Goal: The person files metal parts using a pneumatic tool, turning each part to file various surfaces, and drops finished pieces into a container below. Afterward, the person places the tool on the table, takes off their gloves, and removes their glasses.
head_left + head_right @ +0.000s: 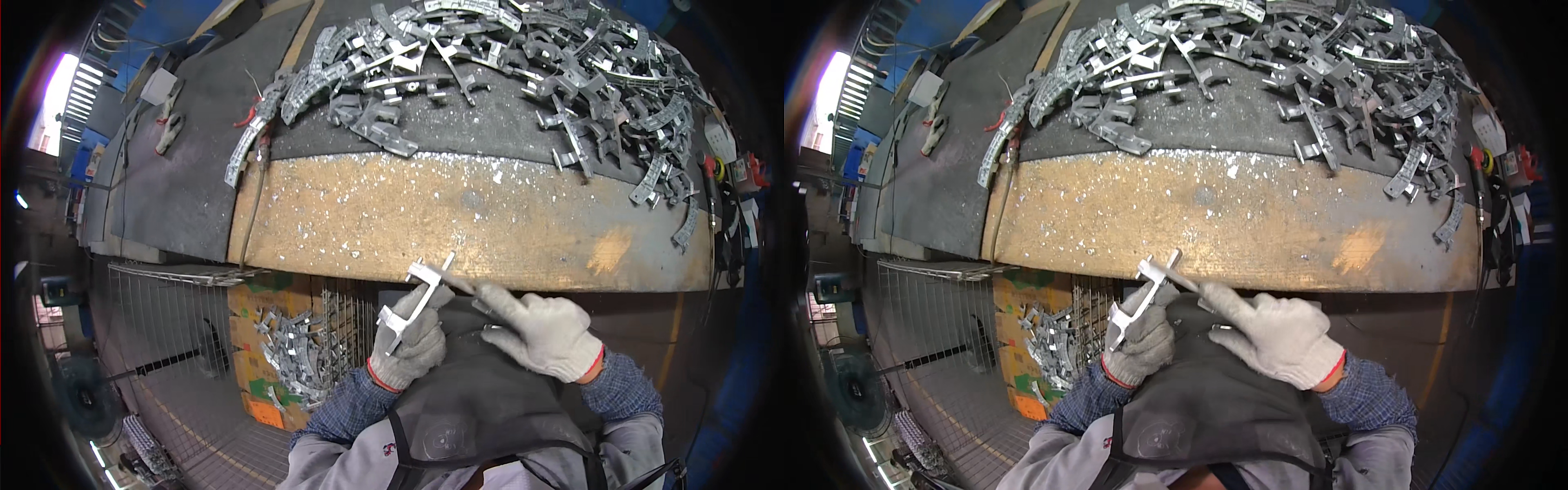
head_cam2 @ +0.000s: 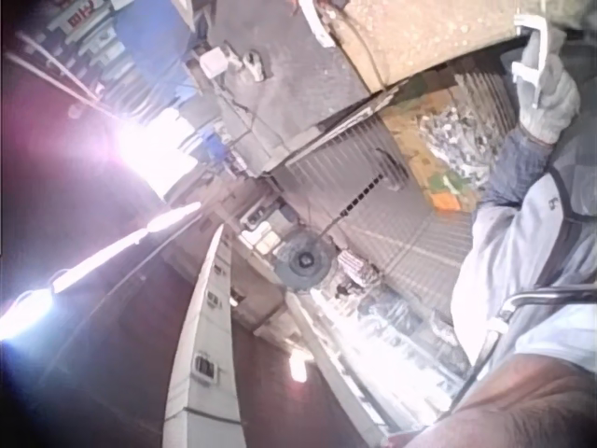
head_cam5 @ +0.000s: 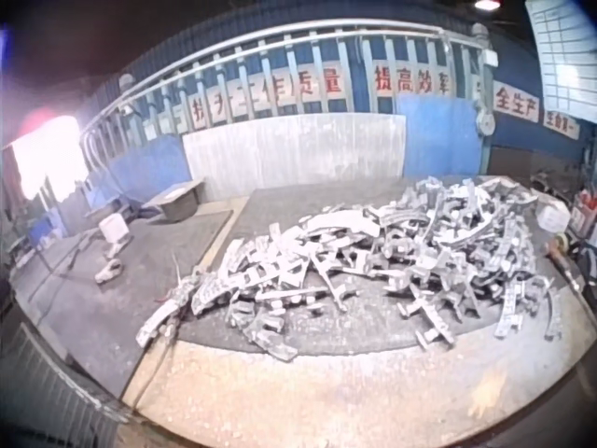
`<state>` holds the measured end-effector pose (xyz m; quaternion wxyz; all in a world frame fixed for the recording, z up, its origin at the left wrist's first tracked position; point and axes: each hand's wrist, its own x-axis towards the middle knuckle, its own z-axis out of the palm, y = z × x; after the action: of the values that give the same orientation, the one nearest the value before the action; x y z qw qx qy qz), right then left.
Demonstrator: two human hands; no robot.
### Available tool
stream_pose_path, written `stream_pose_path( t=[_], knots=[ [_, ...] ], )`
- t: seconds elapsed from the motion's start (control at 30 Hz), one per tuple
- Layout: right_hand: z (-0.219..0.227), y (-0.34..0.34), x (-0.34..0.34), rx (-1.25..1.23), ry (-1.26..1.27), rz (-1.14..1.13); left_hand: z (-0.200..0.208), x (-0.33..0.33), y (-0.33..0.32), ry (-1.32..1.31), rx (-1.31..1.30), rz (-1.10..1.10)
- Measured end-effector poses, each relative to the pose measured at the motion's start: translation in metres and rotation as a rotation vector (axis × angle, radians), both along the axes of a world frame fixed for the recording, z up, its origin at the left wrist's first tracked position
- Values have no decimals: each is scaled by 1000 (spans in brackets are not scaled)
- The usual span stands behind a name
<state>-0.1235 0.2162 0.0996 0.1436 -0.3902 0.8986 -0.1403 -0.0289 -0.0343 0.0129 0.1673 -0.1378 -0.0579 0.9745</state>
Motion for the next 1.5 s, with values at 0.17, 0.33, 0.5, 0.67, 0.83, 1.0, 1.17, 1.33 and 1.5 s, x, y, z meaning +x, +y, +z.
stream_pose_path(
  t=[0.17, 0.33, 0.5, 0.67, 0.83, 1.0, 1.17, 1.33, 1.5],
  knots=[
    [-1, 2, -10, -95, -3, -137, 21, 25, -21, -148, -452, -241],
    [-4, 8, -24, -206, -121, -211, 0, 98, -84, -316, -1616, -388],
    [4, 10, -29, -214, -158, -243, -95, 197, -196, -1006, -951, 625],
    [11, 31, -33, -133, -275, -235, -181, 280, -273, -847, -868, 907],
    [19, 93, -54, -163, 2, -428, -187, 238, -240, -644, -919, 631],
    [27, 153, -102, -14, 177, -499, -87, 139, -112, -615, -1276, 392],
    [7, 158, -120, 64, 241, -477, 3, 57, -19, -410, -1803, 385],
    [-1, 154, -104, 8, 325, -475, 45, 44, 11, -197, -1845, 319],
    [20, 114, -45, -621, 414, -422, 63, 15, 38, -6, -1909, 339]
  ],
)
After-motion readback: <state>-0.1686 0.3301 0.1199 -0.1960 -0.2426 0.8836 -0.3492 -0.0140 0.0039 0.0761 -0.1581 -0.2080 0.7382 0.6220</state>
